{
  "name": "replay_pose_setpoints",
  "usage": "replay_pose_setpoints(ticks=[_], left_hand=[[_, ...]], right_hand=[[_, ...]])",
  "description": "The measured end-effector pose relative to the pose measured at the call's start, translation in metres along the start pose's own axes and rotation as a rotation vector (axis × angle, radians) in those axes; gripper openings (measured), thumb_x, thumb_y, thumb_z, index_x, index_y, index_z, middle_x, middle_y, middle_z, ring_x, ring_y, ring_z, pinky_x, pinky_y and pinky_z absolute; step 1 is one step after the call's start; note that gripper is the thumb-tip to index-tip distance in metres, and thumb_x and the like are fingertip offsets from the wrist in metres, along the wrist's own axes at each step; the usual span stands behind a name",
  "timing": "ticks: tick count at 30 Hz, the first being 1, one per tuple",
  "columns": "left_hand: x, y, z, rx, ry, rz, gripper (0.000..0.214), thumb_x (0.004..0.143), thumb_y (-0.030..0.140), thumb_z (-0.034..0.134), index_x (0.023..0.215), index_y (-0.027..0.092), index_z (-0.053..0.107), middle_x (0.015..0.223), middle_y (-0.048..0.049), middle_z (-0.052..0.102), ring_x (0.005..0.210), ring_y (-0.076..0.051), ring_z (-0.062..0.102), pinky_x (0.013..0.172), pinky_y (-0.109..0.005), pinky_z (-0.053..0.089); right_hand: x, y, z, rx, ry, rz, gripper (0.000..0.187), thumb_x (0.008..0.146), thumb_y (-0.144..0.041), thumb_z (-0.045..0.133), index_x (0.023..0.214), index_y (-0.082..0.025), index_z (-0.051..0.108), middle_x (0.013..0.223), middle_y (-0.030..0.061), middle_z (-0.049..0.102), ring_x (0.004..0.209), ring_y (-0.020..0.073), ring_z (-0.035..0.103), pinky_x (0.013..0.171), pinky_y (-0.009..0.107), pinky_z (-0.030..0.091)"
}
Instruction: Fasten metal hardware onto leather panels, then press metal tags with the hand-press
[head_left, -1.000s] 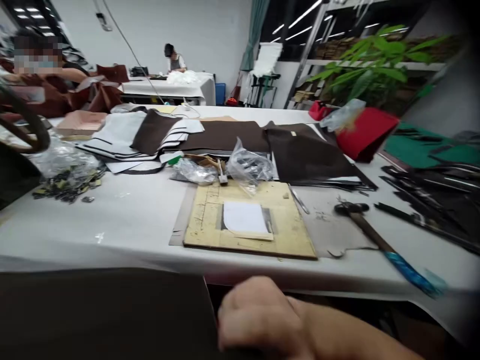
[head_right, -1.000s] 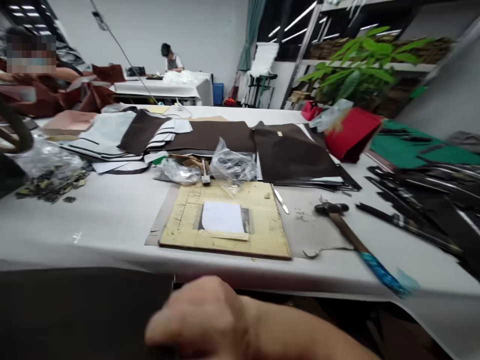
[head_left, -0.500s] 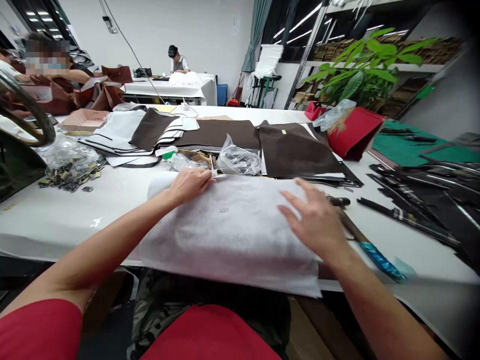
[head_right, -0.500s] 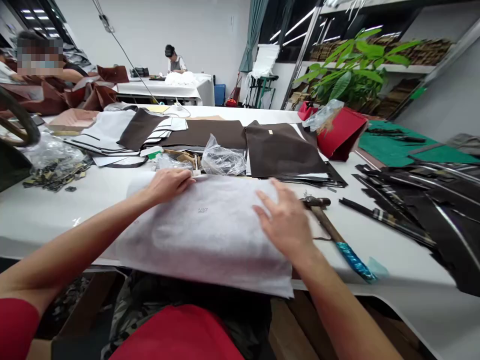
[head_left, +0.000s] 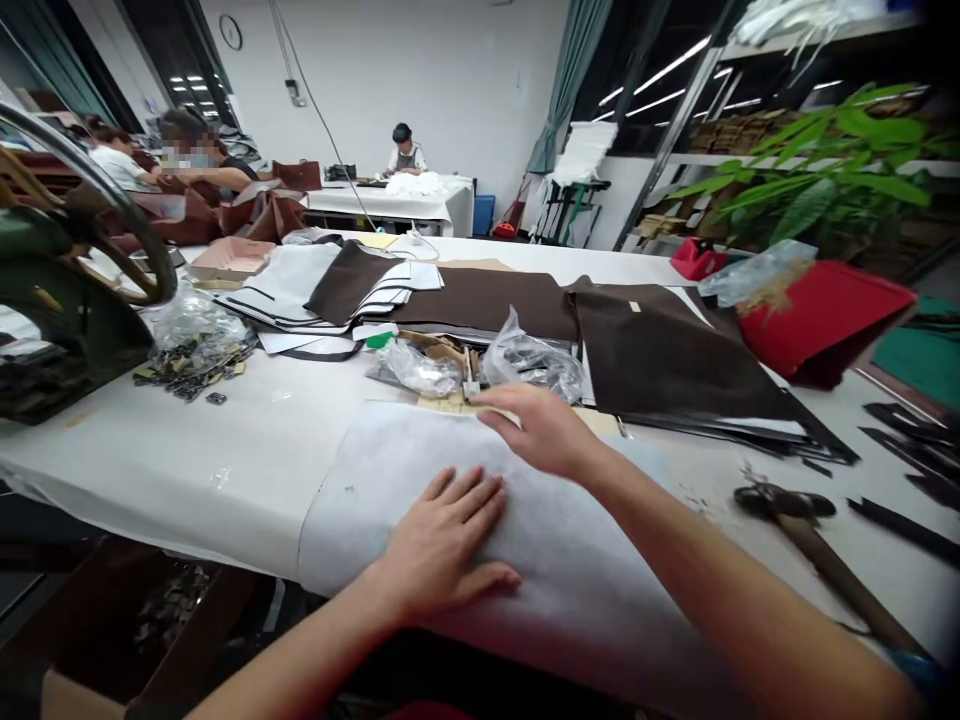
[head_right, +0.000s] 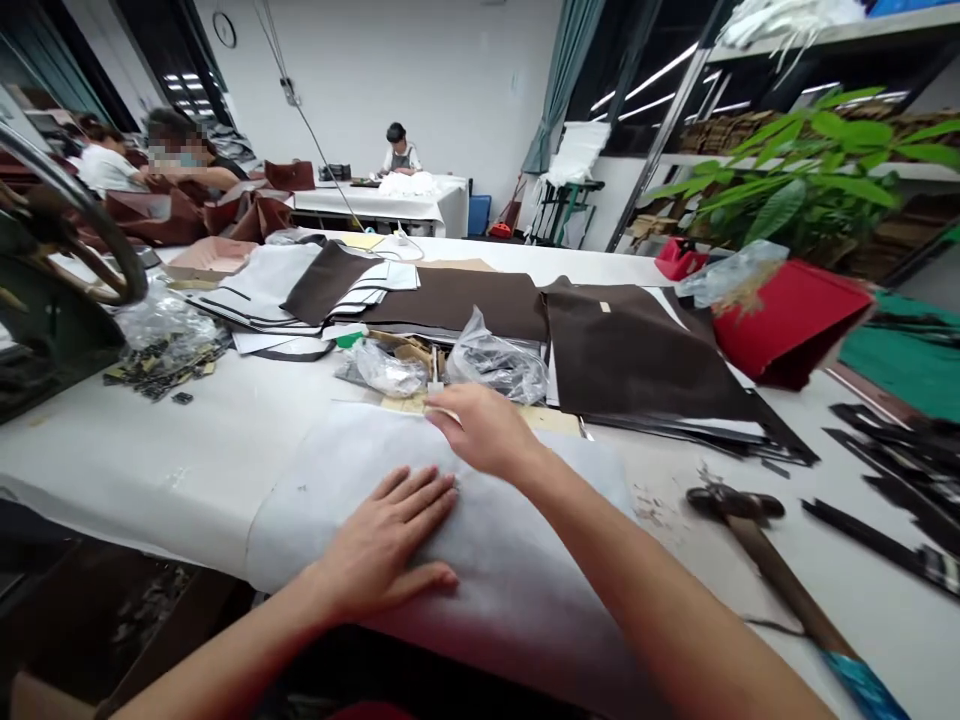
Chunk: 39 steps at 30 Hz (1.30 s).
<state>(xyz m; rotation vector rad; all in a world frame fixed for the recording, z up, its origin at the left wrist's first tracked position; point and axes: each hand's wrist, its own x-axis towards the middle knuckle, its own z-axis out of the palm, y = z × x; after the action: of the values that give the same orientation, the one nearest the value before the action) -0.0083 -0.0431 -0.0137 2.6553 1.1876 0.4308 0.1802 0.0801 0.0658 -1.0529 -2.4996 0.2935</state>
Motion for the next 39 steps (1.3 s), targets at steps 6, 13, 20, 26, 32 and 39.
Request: replay_pose_setpoints(ticks=[6, 13, 20, 26, 32, 39], left_hand=[[0.000, -0.005, -0.005, -0.087, -0.020, 0.027, 0.082, 0.098, 0.071, 0.040, 0.162, 0.021, 0.028, 0.168, -0.0065, 0.028, 0.156, -0.032, 0.025, 0.128, -0.057, 0.021], [-0.004, -0.009, 0.000, -0.127, 0.042, 0.075, 0.081, 0.099, 0.069, 0.040, 0.162, 0.021, 0.027, 0.167, -0.0075, 0.032, 0.157, -0.030, 0.025, 0.129, -0.056, 0.021], [-0.004, -0.005, 0.001, -0.078, 0.132, 0.014, 0.082, 0.093, 0.073, 0.051, 0.156, 0.021, 0.041, 0.157, -0.0151, 0.047, 0.147, -0.034, 0.042, 0.126, -0.054, 0.029], [-0.006, -0.006, 0.011, -0.098, 0.229, 0.008, 0.069, 0.093, 0.066, 0.056, 0.143, 0.019, 0.054, 0.149, -0.0120, 0.057, 0.142, -0.032, 0.047, 0.124, -0.051, 0.032], [-0.008, -0.008, 0.015, -0.053, 0.240, 0.035, 0.066, 0.095, 0.063, 0.056, 0.143, 0.018, 0.055, 0.152, -0.0121, 0.055, 0.144, -0.032, 0.046, 0.124, -0.051, 0.034], [-0.008, -0.011, 0.016, -0.048, 0.254, 0.055, 0.068, 0.097, 0.067, 0.049, 0.145, 0.018, 0.052, 0.153, -0.0094, 0.054, 0.144, -0.032, 0.046, 0.124, -0.051, 0.033]], right_hand=[[0.156, 0.003, 0.044, -0.092, -0.195, 0.211, 0.036, 0.098, -0.025, 0.052, 0.127, -0.025, 0.074, 0.133, 0.0043, 0.071, 0.124, 0.0230, 0.064, 0.102, 0.027, 0.048], [0.191, 0.019, 0.080, -0.186, -0.333, 0.473, 0.034, 0.078, -0.022, 0.070, 0.111, -0.018, 0.079, 0.121, 0.0163, 0.073, 0.110, 0.0321, 0.069, 0.089, 0.035, 0.054], [0.189, 0.021, 0.078, -0.183, -0.356, 0.531, 0.038, 0.078, -0.020, 0.067, 0.114, -0.019, 0.077, 0.122, 0.0141, 0.073, 0.112, 0.0299, 0.069, 0.087, 0.033, 0.054], [0.193, 0.020, 0.078, -0.152, -0.377, 0.575, 0.036, 0.076, -0.018, 0.069, 0.111, -0.014, 0.078, 0.113, 0.0190, 0.075, 0.109, 0.0331, 0.070, 0.087, 0.036, 0.055], [0.193, 0.019, 0.080, -0.044, -0.323, 0.621, 0.025, 0.068, -0.013, 0.075, 0.092, -0.014, 0.080, 0.103, 0.0166, 0.077, 0.104, 0.0330, 0.072, 0.087, 0.037, 0.055], [0.179, 0.029, 0.071, 0.321, -0.066, 0.674, 0.012, 0.080, -0.023, 0.074, 0.087, -0.014, 0.078, 0.072, 0.0078, 0.075, 0.068, 0.0183, 0.072, 0.064, 0.023, 0.055]])
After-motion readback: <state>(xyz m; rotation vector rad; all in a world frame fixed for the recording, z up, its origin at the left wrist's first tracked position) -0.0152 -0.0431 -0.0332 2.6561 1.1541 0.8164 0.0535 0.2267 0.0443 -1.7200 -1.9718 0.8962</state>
